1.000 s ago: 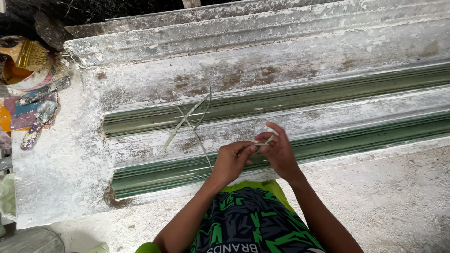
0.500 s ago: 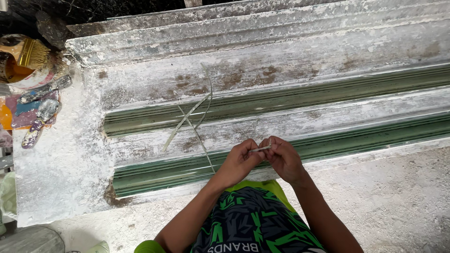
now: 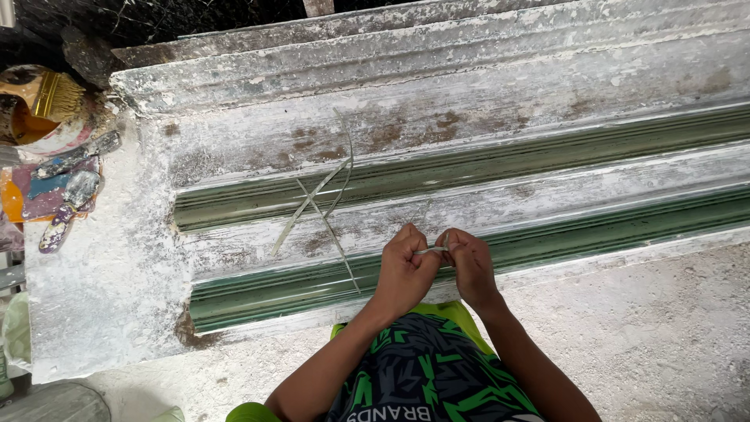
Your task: The person weaves thin flexible strips by hand across two green cylindrical rods on a workbench, folding, crossing, and threading the strips to build a woven pattern along the rods.
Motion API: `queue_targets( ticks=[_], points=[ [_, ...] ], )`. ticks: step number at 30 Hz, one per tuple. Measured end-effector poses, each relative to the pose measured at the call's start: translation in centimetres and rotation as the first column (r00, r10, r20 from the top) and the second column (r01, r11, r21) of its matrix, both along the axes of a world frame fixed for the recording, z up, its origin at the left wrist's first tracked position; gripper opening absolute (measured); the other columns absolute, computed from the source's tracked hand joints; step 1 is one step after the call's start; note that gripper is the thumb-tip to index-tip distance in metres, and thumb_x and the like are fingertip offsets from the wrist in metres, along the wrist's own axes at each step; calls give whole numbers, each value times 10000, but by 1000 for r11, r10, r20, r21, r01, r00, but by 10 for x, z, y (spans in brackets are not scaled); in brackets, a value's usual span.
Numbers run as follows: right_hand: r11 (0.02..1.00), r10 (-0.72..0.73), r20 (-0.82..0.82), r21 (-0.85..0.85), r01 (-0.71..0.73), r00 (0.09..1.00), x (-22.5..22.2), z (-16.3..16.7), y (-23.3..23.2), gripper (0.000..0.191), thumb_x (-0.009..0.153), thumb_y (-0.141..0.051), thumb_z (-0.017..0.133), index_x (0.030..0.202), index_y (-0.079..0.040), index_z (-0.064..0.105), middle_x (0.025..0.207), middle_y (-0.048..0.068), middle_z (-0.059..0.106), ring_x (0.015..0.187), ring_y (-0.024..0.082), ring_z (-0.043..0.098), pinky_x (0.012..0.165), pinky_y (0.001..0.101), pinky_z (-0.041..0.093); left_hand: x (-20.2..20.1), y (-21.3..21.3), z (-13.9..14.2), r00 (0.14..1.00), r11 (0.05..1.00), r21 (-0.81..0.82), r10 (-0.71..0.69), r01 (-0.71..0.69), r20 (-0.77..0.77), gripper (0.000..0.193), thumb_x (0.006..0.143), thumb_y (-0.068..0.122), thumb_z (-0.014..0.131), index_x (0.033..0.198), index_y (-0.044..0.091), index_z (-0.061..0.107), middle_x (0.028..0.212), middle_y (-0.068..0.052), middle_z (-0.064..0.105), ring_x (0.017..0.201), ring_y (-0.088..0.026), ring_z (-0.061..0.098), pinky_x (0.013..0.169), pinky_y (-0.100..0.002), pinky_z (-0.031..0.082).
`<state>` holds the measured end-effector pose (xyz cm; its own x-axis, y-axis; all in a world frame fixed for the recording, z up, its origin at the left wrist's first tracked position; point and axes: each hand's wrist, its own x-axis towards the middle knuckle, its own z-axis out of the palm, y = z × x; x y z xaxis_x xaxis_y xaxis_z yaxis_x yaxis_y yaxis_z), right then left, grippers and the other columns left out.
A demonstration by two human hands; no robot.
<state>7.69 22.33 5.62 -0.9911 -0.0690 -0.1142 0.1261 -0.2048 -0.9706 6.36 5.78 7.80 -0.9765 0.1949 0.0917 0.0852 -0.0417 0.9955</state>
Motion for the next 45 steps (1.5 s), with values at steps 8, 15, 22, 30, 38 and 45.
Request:
queue_targets(
  ticks=[8, 15, 22, 30, 38, 45],
  points=[
    [856, 39, 20, -516, -23, 999, -1, 4, 4, 262, 941, -98, 417, 695, -116, 330, 658, 9, 324, 692, 161, 372, 672, 328, 357, 4, 1, -13, 872, 707, 707, -367, 34, 324, 404, 927, -51, 570, 604, 84, 368, 684, 8, 418, 615, -83, 320, 595, -286, 294],
    [990, 80, 168, -132, -58, 983, 2, 2, 7, 315, 1055, -321, 438, 1029, -54, 604, 759, 3, 490, 724, 120, 435, 697, 299, 415, -9, -24, -7, 926, 949, 162, -304, 272, 226, 128, 991, 67, 562, 865, 55, 586, 758, 43, 485, 680, -56, 425, 609, -254, 365],
    [961, 26, 17, -277, -21, 1000, 6, -20, 12, 371, 1115, -301, 511, 1186, 24, 676, 1014, 78, 678, 1004, 166, 621, 964, 334, 521, -19, -22, -2, 857, 918, 391, -153, -60, 491, 156, 1030, 125, 513, 1103, 71, 640, 1002, -81, 627, 942, -153, 629, 887, -340, 542],
    [782, -43, 253, -594, 190, 967, -4, -34, 20, 199, 1061, -226, 622, 1124, -40, 654, 926, 50, 677, 864, 148, 647, 777, 285, 534, -1, -24, 20, 853, 780, 473, -512, 409, 106, 257, 1091, 177, 502, 1218, 21, 662, 1300, -115, 655, 1306, -194, 599, 1170, -384, 455],
    [811, 53, 101, -585, 17, 993, -13, -41, 31, 152, 1020, -166, 671, 949, -90, 560, 920, 82, 676, 816, 147, 643, 729, 274, 539, 11, 4, -15, 934, 958, 273, -176, 90, 309, 257, 1050, 176, 636, 1202, -11, 724, 1047, -90, 619, 797, -162, 595, 677, -304, 514],
    [925, 293, -156, -203, -321, 943, -4, -38, 39, 154, 1051, -120, 627, 938, -100, 524, 913, 88, 657, 901, 167, 661, 833, 313, 556, -4, 21, -30, 893, 872, 345, 196, -348, 404, 217, 1081, 128, 400, 1190, 12, 546, 1089, -107, 601, 989, -148, 650, 809, -300, 578]
  ],
)
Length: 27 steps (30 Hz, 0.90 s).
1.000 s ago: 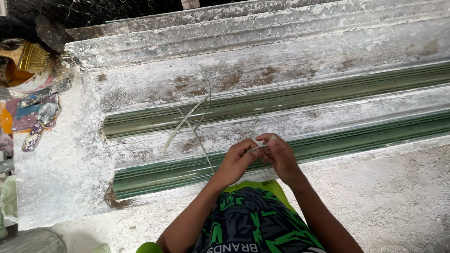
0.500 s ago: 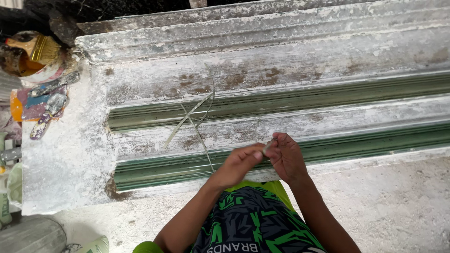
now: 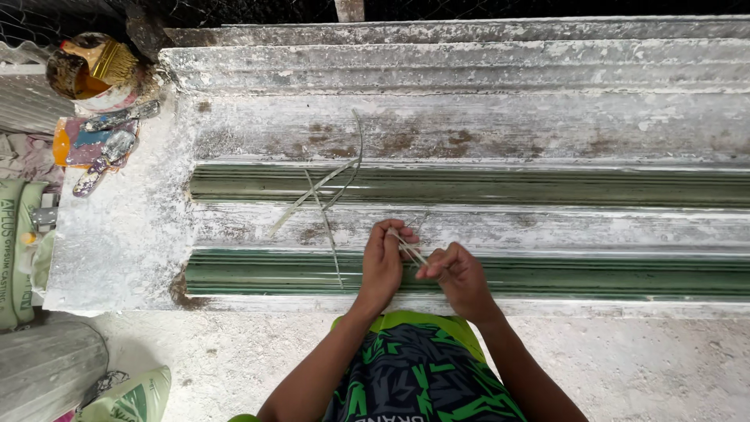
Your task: The person weaves thin flexible strips by hand across two green cylindrical rods on a workbench, folding, crossing, and threading the strips to build a woven pattern along the rods.
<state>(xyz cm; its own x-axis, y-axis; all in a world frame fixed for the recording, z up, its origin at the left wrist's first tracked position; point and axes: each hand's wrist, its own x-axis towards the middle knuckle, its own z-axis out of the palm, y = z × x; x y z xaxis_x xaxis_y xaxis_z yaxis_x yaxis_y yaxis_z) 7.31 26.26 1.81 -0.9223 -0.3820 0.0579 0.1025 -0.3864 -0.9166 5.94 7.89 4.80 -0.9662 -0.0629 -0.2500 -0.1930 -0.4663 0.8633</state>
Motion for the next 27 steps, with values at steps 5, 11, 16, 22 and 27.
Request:
queue_targets(
  ticks=[5, 11, 16, 22, 27],
  points=[
    [970, -231, 147, -43, 239, 962, -32, -8, 29, 158, 1072, -173, 614, 960, -114, 519, 839, 84, 654, 775, 146, 599, 718, 287, 517, 12, 5, 30, 968, 959, 158, -218, 237, -129, 185, 1106, 104, 371, 1086, 9, 528, 1263, -90, 596, 1233, -183, 615, 1111, -373, 530],
    [965, -11, 166, -256, 54, 986, -34, -13, 48, 136, 1084, -166, 621, 1008, -101, 529, 844, 63, 631, 735, 120, 562, 613, 271, 496, 21, 7, 66, 752, 797, -256, -602, 547, -268, 229, 1100, 186, 548, 1121, 13, 696, 1123, -63, 642, 1077, -145, 613, 973, -321, 507],
    [977, -79, 196, -179, 114, 978, -42, -5, 47, 143, 1052, -194, 613, 999, -110, 510, 863, 57, 628, 757, 128, 580, 643, 278, 514, 17, 23, 55, 857, 818, -455, -477, 352, -194, 118, 1008, 140, 683, 1045, 34, 721, 1063, -40, 668, 935, -104, 613, 794, -280, 513],
    [992, 31, 30, -123, -27, 999, -32, -4, 38, 137, 1065, -150, 617, 1005, -86, 511, 910, 82, 630, 860, 134, 580, 815, 279, 479, 15, 35, 8, 991, 934, -357, -75, 32, -108, 90, 968, 99, 705, 1000, 30, 657, 1035, -35, 658, 838, -66, 591, 693, -231, 490],
    [983, 181, 2, -25, -181, 983, -31, -8, 33, 163, 1046, -139, 643, 964, -100, 508, 836, 69, 631, 820, 132, 595, 780, 306, 511, 1, 26, -21, 986, 928, -338, 130, -157, -101, 150, 1054, 138, 626, 1140, 19, 593, 957, -57, 662, 812, -73, 582, 702, -245, 508]
  ],
)
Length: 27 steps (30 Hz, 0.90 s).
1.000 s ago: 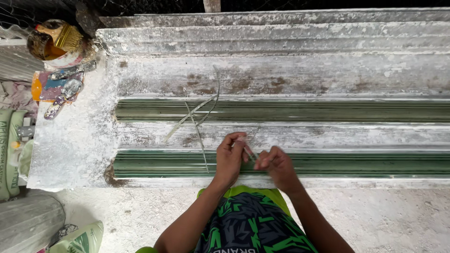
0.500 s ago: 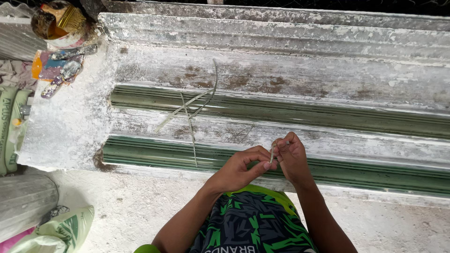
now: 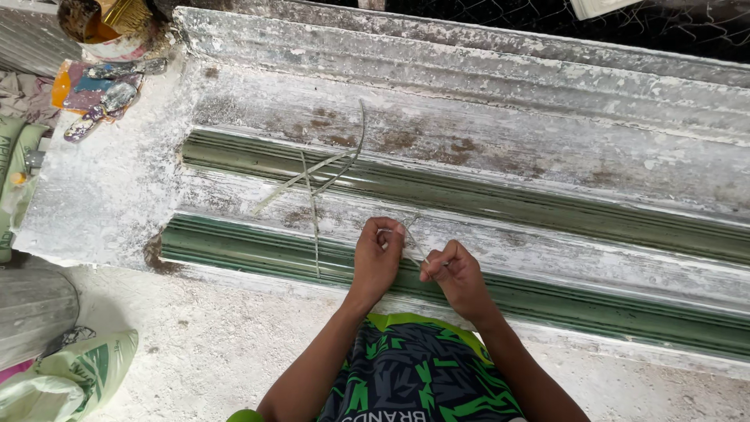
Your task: The person weaves thin flexible strips by hand across two green cylindrical rods on a workbench, folding, crossing, and threading the strips to build a woven pattern along the rods.
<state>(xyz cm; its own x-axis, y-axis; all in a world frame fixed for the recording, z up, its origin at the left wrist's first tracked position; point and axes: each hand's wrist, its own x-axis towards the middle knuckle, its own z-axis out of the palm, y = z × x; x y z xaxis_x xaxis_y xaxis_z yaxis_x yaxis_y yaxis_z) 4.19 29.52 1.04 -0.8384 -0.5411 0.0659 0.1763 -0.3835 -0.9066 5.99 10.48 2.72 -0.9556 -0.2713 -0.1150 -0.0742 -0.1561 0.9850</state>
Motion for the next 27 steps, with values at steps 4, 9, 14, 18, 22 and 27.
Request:
queue_targets(
  ticks=[4, 9, 14, 18, 22, 27],
  points=[
    [998, -47, 41, 45, 45, 998, -6, 3, 14, 176, 1044, -164, 641, 950, -110, 503, 816, 67, 628, 799, 142, 597, 768, 308, 503, -5, -8, -1, 991, 980, -175, -78, 97, 109, 323, 1096, 249, 474, 1271, 25, 627, 1053, -73, 720, 831, -107, 632, 746, -266, 538],
    [997, -73, 76, -20, 74, 994, -15, 5, 41, 188, 1039, -219, 657, 967, -107, 525, 826, 73, 629, 811, 147, 579, 786, 310, 474, -7, -15, 19, 948, 948, -9, -318, 318, 13, 397, 1098, 290, 477, 1370, 11, 553, 1334, -99, 631, 1166, -116, 613, 964, -296, 532],
    [995, 4, 147, -102, 12, 989, -17, -3, 39, 179, 1031, -222, 663, 975, -107, 537, 841, 79, 638, 835, 156, 595, 789, 297, 476, -6, -2, 36, 814, 797, -182, -541, 576, 210, 412, 1017, 284, 576, 1349, 41, 597, 1278, -109, 631, 1055, -232, 613, 896, -375, 523],
    [984, -77, 201, -141, 107, 976, -19, -12, 35, 157, 1037, -186, 658, 981, -101, 538, 856, 84, 648, 839, 155, 610, 775, 298, 506, -4, -4, 35, 845, 813, 258, -534, 521, -25, 279, 1092, 243, 553, 1170, -2, 661, 1137, -149, 710, 1138, -257, 659, 1003, -402, 503],
    [971, -167, 304, -113, 209, 938, -21, -19, 36, 154, 1024, -159, 653, 971, -101, 521, 877, 69, 640, 848, 149, 613, 794, 296, 519, -3, -17, 30, 847, 575, 656, -495, 489, -197, 275, 1103, 249, 521, 1025, 21, 655, 1106, -137, 719, 1207, -257, 661, 1087, -399, 506],
    [963, -138, 346, -170, 207, 928, -21, -25, 27, 160, 1027, -160, 656, 983, -92, 518, 858, 66, 627, 831, 159, 619, 755, 316, 538, 0, -10, 35, 691, 630, 319, -710, 708, -133, 302, 1103, 283, 539, 1026, 25, 675, 1053, -91, 728, 1062, -160, 666, 1002, -338, 525]
  ],
)
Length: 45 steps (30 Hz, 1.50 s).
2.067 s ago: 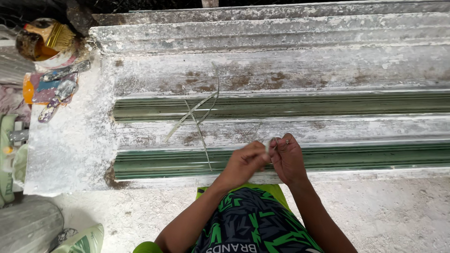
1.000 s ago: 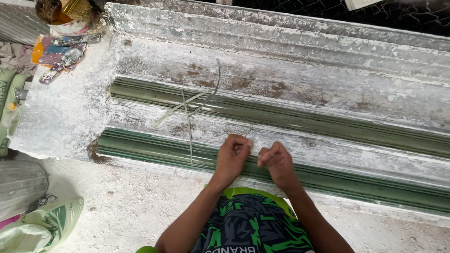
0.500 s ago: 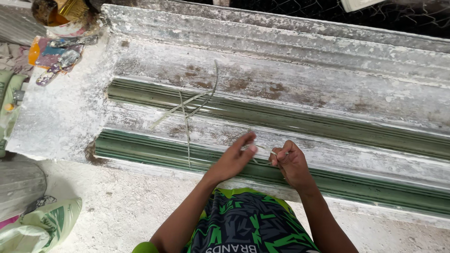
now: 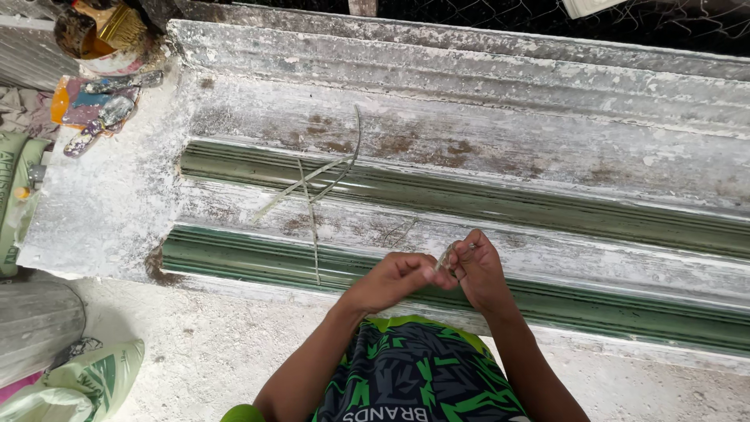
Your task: The person weaves thin flexible strips by hand across two green cylindrical rods on a workbench, folding, crossing, and threading the strips to build a woven pattern along the rods.
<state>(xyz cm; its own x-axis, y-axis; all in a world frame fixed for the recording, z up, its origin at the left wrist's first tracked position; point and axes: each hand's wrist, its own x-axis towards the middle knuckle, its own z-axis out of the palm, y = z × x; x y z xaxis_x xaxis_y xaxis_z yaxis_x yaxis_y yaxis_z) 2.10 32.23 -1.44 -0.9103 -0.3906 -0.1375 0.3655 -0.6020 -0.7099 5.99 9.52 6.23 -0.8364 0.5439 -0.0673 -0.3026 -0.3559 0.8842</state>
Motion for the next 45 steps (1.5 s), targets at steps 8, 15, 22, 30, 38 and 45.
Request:
queue_targets(
  ticks=[8, 15, 22, 30, 38, 45],
  points=[
    [993, -111, -121, 24, 115, 986, 5, 9, -3, 160, 1048, -181, 644, 1007, -92, 517, 884, 72, 638, 809, 134, 594, 743, 282, 522, -6, 19, -8, 975, 947, -234, 212, -222, -66, 94, 1010, 89, 688, 976, 31, 621, 874, 2, 669, 798, -38, 592, 709, -220, 481],
    [972, 4, -327, 223, 73, 945, 20, 12, -22, 163, 1073, -176, 618, 982, -95, 509, 853, 71, 659, 766, 116, 594, 691, 257, 496, -28, 22, -41, 827, 782, -318, 561, -536, -14, 181, 977, 86, 723, 932, 34, 555, 765, -21, 636, 655, -50, 556, 549, -245, 442],
    [902, 203, -364, 431, -29, 909, 18, 14, -31, 195, 1033, -218, 630, 965, -106, 484, 851, 72, 646, 794, 113, 616, 733, 257, 528, -56, 8, -56, 715, 488, -532, 568, -692, -408, 260, 939, 134, 713, 1102, 10, 553, 962, -73, 636, 751, -149, 608, 644, -308, 534],
    [986, -14, -19, 167, 17, 1000, 0, -7, -6, 178, 1048, -200, 621, 966, -89, 508, 848, 68, 650, 741, 109, 556, 728, 283, 514, -34, -41, -15, 997, 979, -191, 77, -69, 33, 282, 1036, 248, 627, 1162, 11, 711, 1199, -75, 740, 1130, -155, 674, 1034, -323, 516],
    [996, -57, 41, 77, 54, 998, -2, -14, -15, 167, 1043, -187, 643, 999, -97, 509, 902, 71, 651, 765, 121, 592, 728, 285, 517, -19, -18, -9, 995, 994, -107, -21, 10, -101, 143, 1052, 118, 647, 1019, -20, 667, 1065, -76, 701, 1062, -147, 685, 952, -328, 550],
    [967, 70, -208, 253, -16, 976, 9, -4, -30, 174, 1063, -180, 633, 1000, -82, 505, 914, 97, 685, 807, 119, 612, 749, 284, 518, -27, -12, -59, 937, 882, -336, 348, -330, -8, 96, 987, 14, 657, 972, -2, 564, 896, -71, 675, 800, -124, 683, 721, -275, 583]
  ],
)
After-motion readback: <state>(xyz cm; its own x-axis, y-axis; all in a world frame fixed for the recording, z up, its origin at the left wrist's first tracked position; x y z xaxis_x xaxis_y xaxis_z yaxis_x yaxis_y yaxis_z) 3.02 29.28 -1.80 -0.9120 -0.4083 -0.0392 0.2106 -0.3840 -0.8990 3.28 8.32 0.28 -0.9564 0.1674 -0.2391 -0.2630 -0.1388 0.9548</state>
